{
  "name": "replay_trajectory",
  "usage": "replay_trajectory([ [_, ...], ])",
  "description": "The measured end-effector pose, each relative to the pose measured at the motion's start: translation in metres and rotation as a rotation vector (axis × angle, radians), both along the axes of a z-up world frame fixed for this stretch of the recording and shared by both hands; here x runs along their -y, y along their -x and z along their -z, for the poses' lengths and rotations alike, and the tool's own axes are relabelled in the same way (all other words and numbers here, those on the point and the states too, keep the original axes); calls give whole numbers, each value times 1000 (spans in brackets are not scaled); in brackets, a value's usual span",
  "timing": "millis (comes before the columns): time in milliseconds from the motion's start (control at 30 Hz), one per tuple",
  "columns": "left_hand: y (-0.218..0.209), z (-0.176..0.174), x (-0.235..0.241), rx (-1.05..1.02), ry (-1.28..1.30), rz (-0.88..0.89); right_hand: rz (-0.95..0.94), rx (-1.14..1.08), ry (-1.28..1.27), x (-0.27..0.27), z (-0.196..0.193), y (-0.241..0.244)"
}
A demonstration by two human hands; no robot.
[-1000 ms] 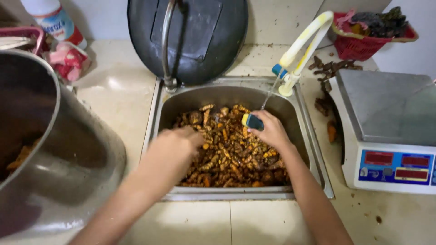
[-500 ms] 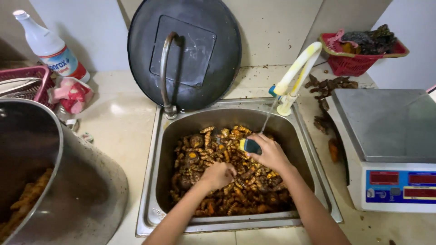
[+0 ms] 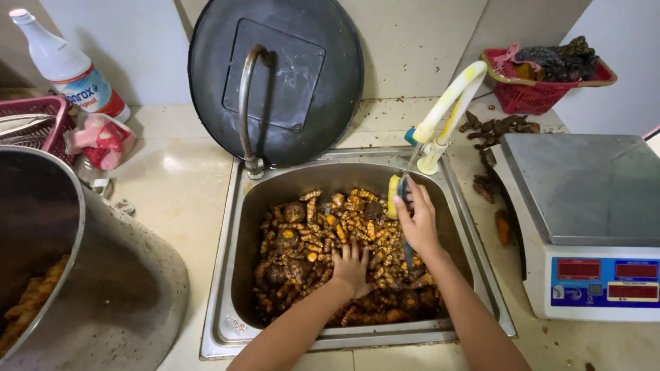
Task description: Scrubbing and washing turmeric roots in a kitchen sink using a sponge and running water.
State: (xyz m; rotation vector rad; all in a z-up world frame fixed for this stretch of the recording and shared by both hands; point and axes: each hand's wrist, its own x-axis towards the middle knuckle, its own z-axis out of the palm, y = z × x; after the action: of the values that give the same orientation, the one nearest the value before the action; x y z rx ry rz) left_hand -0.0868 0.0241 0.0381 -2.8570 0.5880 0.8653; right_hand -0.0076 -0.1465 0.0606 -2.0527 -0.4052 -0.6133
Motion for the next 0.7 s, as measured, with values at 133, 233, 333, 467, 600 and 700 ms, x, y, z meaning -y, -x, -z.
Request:
replay_trajectory([
  [133,-23,59,-4,100,49,89,-158,-66,-66,-1,7,0],
  [233,-49,108,-14,18,357,-70,-346,-122,-35,-5,17,-3],
  [333,-66,124,-21,-61,432,-152,-400,-138,25,-8,10,1],
  [467,-32,34,-17,-102,338,-162,-189,-229,34,-4,10,-1],
  [600,-33,79,1,-18,95,48,63,-493,242,17,32,-17],
  [700,-29,82,3,45,60,112,103,-646,385,15,13,-11],
])
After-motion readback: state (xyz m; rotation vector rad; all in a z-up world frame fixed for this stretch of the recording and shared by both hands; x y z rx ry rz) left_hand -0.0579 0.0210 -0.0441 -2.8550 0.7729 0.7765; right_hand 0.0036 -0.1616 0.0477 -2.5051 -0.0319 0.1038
